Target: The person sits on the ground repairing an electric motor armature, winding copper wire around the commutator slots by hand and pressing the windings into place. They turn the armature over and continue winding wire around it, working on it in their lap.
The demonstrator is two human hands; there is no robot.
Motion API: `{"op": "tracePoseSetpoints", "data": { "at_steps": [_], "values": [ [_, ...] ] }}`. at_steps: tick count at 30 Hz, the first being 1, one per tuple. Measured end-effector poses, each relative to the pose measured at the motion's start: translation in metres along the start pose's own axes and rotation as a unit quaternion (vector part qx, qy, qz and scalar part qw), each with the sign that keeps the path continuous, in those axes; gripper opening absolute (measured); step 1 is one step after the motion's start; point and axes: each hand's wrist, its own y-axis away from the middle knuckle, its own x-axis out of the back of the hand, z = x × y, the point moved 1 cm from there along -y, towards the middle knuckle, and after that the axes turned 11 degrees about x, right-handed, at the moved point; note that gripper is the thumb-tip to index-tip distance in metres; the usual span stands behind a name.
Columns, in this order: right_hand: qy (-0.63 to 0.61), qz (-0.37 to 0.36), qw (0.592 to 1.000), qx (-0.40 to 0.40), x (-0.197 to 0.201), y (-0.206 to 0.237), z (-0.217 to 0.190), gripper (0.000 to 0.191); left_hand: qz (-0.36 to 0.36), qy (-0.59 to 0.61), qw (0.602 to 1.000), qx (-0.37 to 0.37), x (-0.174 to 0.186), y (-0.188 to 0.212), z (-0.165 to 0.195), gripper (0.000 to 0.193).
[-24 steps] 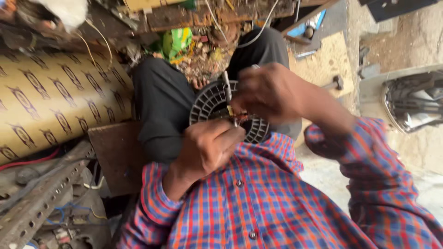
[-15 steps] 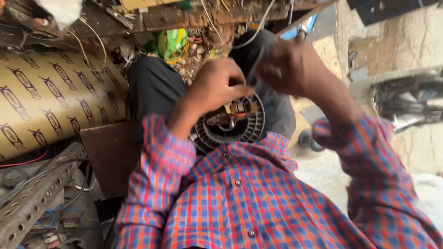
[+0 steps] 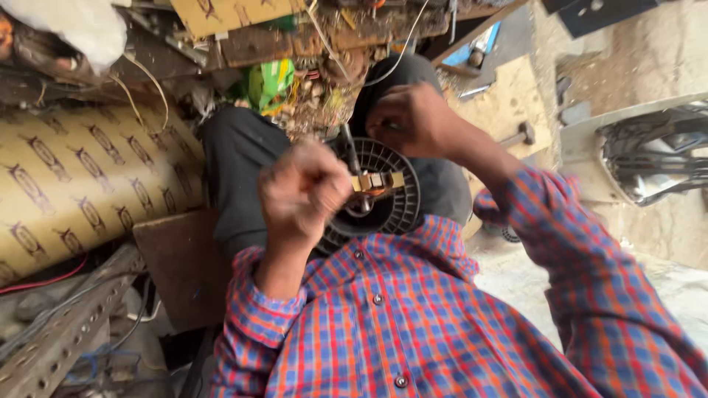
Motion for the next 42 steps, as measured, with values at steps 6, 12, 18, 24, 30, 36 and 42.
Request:
{"op": "tracePoseSetpoints", "data": {
  "at_steps": [6,12,18,24,30,36,42],
  "values": [
    [0.051,-0.158,0.986,-0.025,0.034,0.041,-0.029,0.012,-0.366,-0.309,0.868,0.129,-0.014,-0.113,-0.007,0.018],
    [-0.038,-0.091,0.975,0.201,0.038,0.004,-0.100,0.017,-0.171,-0.157,0.971,-0.061,-0.006,-0.034,0.048,0.015],
    [-0.047,-0.022,0.998,-0.027,0.008,-0.008,-0.003,0.014,-0.018,-0.123,0.989,-0.077,0.000,0.014,0.038,0.008],
    [-0.080,0.080,0.970,-0.216,-0.008,0.045,0.032,0.010,-0.099,-0.160,0.982,0.024,0.017,-0.006,0.019,0.022],
    [-0.701,0.362,0.544,-0.286,-0.042,0.035,0.029,0.006,-0.068,-0.073,0.990,0.099,0.016,0.009,0.006,0.024],
    [-0.665,0.279,0.679,-0.139,-0.044,0.044,-0.008,0.024,-0.013,0.154,0.959,0.238,0.017,0.023,0.008,0.023],
    [-0.541,0.135,0.794,-0.242,-0.046,0.038,-0.045,0.055,0.013,0.178,0.940,0.290,0.018,0.030,0.005,0.022]
  ]
}}
